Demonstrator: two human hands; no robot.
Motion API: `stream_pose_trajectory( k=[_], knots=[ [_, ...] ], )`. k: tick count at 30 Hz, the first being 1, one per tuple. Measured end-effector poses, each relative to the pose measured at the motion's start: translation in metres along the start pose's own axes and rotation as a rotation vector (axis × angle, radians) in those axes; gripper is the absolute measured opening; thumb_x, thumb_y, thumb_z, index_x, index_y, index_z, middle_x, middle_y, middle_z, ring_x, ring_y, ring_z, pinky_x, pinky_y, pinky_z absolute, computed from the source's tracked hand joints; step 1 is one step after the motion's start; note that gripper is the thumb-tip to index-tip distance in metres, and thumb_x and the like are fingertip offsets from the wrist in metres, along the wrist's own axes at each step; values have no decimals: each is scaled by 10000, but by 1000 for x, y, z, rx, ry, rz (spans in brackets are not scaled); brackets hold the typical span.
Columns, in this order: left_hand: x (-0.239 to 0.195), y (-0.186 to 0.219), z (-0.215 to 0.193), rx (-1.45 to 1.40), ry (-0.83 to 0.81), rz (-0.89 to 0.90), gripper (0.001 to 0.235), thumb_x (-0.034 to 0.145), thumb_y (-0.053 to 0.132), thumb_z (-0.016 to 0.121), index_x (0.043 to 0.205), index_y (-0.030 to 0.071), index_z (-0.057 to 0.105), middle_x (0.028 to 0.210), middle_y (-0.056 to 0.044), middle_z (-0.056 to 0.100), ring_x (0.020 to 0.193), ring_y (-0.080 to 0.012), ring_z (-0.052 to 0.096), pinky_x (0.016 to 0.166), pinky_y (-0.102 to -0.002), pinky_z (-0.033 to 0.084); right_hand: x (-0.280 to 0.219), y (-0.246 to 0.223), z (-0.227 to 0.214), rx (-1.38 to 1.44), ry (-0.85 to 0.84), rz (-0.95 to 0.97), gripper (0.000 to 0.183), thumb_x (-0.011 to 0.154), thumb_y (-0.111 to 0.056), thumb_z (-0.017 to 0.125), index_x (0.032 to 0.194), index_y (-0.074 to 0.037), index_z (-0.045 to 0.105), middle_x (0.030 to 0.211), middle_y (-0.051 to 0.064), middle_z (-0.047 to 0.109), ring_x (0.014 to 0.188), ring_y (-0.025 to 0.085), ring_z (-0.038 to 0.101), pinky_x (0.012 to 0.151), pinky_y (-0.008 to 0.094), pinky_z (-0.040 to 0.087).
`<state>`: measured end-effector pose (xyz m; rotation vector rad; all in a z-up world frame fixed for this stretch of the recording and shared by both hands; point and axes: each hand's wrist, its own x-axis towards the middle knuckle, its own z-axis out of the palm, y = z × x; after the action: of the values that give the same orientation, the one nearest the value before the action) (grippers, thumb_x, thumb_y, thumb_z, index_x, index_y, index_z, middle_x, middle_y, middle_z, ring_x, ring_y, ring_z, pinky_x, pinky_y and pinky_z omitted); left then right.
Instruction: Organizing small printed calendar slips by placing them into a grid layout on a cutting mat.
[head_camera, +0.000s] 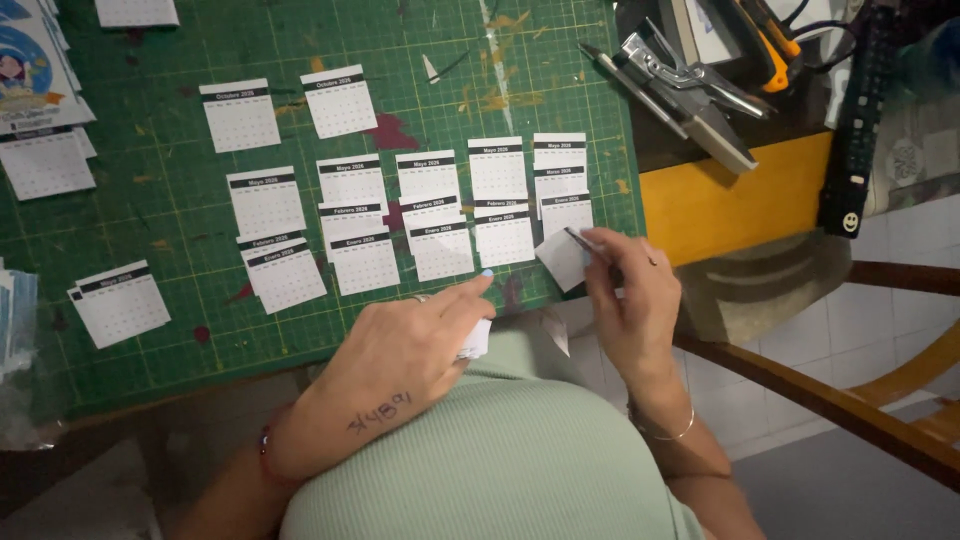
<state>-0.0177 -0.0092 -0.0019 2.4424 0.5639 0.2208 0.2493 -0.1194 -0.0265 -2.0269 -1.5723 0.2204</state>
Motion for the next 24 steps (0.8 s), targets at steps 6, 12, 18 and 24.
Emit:
stream_pose_trajectory(
  k=[6, 12, 18, 24],
  knots=[
    [7, 3, 0, -31, 29, 78, 560, 737, 89, 802, 1275, 124, 651, 1542, -116, 662, 1124, -280, 768, 588, -451, 633, 12, 10, -26, 310, 19, 50, 251, 1133, -45, 624, 1381, -67, 659, 1174, 56, 723, 881, 113, 611, 779, 252, 490],
    [38, 26, -5, -25, 80, 265, 389, 890, -65, 598, 1239, 78, 695, 1421, -113, 746, 584, -244, 617, 453, -408, 528, 52, 22, -65, 439, -285, -8, 346, 1103, -36, 528, 1446, -53, 566, 1345, 75, 667, 977, 132, 594, 912, 282, 490],
    [51, 39, -1, -13, 13, 371, 375, 949, -57, 606, 1293, 54, 707, 1332, -163, 772, 1001, -260, 769, 659, -397, 631, 67, 28, -75, 318, -383, -4, 373, 1102, -77, 571, 1473, -101, 551, 1271, 45, 623, 951, 160, 565, 849, 322, 480],
    [65, 35, 17, -103, 13, 412, 303, 935, -100, 607, 1171, 46, 730, 1375, -256, 716, 1343, -447, 648, 1151, -539, 503, 74, 28, -71, 313, -387, -17, 290, 1083, -67, 610, 1373, -80, 601, 1200, 23, 675, 858, 134, 575, 762, 289, 474]
  ],
)
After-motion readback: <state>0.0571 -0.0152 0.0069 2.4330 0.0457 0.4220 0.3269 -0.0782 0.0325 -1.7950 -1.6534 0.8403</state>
